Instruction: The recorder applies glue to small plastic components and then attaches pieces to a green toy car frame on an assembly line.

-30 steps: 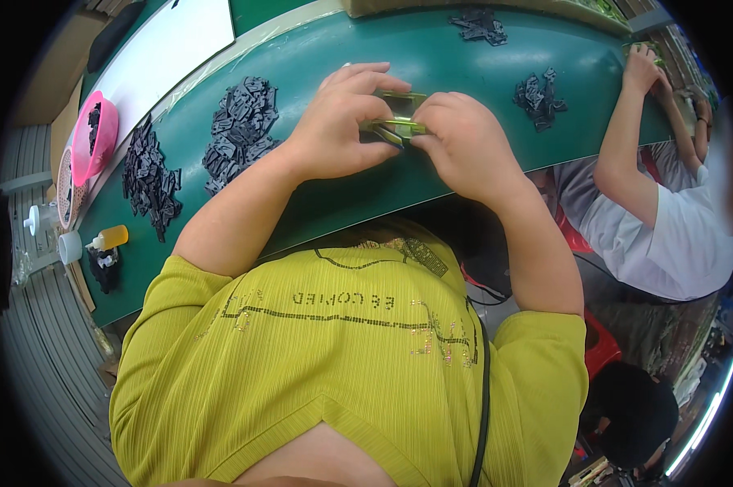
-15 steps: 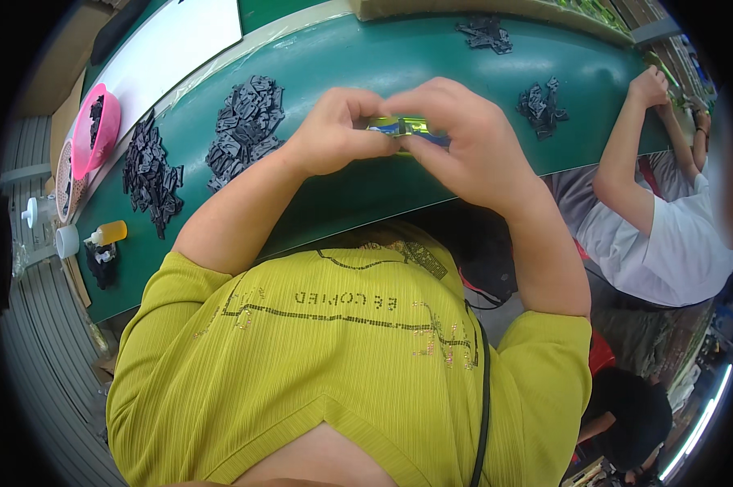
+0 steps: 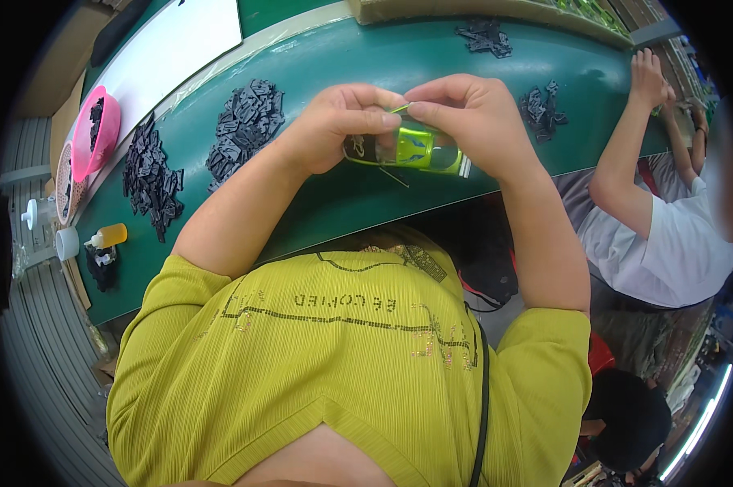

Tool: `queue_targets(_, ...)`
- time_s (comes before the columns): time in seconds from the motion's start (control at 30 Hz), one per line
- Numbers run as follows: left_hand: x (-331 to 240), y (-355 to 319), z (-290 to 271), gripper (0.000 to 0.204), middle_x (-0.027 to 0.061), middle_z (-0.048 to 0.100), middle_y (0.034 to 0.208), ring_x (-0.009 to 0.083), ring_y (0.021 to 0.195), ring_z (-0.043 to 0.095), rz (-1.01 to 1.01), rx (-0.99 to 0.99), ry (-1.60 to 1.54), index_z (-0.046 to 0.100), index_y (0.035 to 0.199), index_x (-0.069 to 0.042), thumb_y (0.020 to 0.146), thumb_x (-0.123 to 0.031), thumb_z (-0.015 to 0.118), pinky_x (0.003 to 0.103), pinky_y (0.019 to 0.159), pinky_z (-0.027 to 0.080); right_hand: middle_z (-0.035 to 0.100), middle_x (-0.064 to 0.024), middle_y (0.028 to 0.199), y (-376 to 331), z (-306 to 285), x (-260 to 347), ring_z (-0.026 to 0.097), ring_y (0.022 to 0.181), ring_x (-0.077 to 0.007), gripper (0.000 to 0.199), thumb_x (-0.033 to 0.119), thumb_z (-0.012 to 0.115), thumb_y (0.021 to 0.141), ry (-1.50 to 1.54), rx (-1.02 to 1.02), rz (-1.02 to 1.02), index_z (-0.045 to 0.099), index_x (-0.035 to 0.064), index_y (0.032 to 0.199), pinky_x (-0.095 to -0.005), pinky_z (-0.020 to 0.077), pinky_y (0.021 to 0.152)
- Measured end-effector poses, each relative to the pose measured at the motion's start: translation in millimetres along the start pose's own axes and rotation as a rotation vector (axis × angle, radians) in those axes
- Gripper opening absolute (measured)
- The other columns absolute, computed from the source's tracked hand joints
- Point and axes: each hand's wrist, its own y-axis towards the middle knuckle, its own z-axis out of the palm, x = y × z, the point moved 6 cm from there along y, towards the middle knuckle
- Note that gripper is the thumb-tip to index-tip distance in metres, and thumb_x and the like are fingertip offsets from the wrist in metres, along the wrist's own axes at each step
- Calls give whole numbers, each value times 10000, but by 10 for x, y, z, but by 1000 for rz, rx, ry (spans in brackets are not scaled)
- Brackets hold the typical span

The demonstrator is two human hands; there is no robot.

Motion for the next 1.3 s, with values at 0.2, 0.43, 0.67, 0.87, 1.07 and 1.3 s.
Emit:
queue_targets(0.2,18,25,-26,270,98,638,809,183,740,635,-25,-4,-143,595,1106,28,861,-85,602,310,720,537,655,-26,818,-10,-61,-118,588,689,-63,217,103,693,804,124,9,16,670,6,997,-199,476,595)
queue_targets(0.43,44,-5,-15,256,107,639,811,190,732,643,-101,-3,-170,591,1105,33,878,-84,582,318,713,553,652,-44,831,-28,-35,-9,596,707,-79,229,86,671,801,-82,138,-28,654,-10,1009,-215,486,632)
queue_targets(0.67,16,10,-59,183,106,649,797,187,702,654,-40,-56,-212,621,1016,48,868,-56,595,319,681,562,646,-43,861,31,-39,-102,593,728,-85,267,125,670,810,-93,72,-106,642,-13,1037,-225,483,660)
queue_targets(0.87,-210,-34,-123,273,52,648,800,125,719,628,309,-206,259,625,1078,5,830,-103,663,266,667,511,630,-23,907,13,-95,-166,566,793,-83,289,104,673,808,91,-54,-142,628,19,1080,-228,468,720)
queue_targets(1.07,-373,-128,118,228,74,648,804,241,782,635,655,-245,1179,657,968,-83,742,-51,666,359,711,481,597,-59,814,-143,-100,51,581,805,-195,214,32,669,730,-431,-188,-466,634,36,941,-287,456,716)
queue_targets(1.3,-322,-152,229,242,88,630,857,281,962,593,801,-57,1306,610,839,-74,637,-26,735,380,778,476,569,-82,751,-310,-19,122,559,761,-252,102,39,652,713,-599,-45,-582,608,31,805,-337,443,662)
